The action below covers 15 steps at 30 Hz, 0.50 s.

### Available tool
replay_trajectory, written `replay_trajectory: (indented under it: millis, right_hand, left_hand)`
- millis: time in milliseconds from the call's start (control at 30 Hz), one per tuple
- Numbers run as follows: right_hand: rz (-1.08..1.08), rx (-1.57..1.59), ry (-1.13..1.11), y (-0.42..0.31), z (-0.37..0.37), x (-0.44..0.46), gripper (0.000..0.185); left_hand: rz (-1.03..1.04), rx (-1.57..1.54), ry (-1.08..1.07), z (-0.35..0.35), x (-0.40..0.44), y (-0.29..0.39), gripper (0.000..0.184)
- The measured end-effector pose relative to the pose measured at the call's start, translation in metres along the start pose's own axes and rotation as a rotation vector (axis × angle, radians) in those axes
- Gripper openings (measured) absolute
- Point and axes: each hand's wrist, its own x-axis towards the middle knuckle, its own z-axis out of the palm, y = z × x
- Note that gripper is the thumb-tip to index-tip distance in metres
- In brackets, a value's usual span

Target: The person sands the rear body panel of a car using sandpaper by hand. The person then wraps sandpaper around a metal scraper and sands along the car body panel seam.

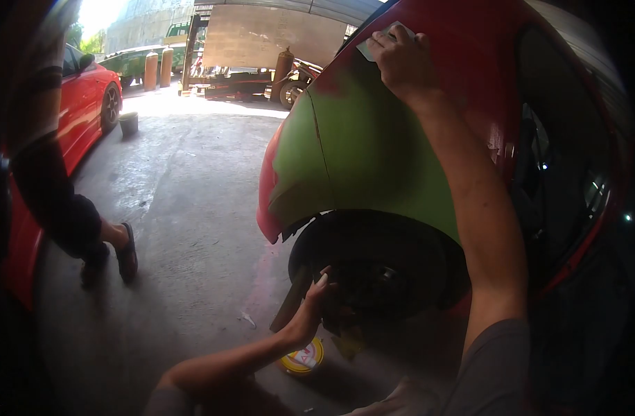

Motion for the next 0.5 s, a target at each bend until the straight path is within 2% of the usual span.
replay_trajectory:
  millis: [233,500]
  right_hand:
    - [-0.035,0.024,0.030,0.010,-0.001,-0.005,0.036]
    - [-0.080,0.029,-0.051,0.016,-0.009,0.009,0.037]
  left_hand:
    - [0.061,0.033,0.012,0.000,-0.001,-0.002,0.105]
    - [0.084,0.048,-0.002,0.005,0.008,-0.014,0.101]
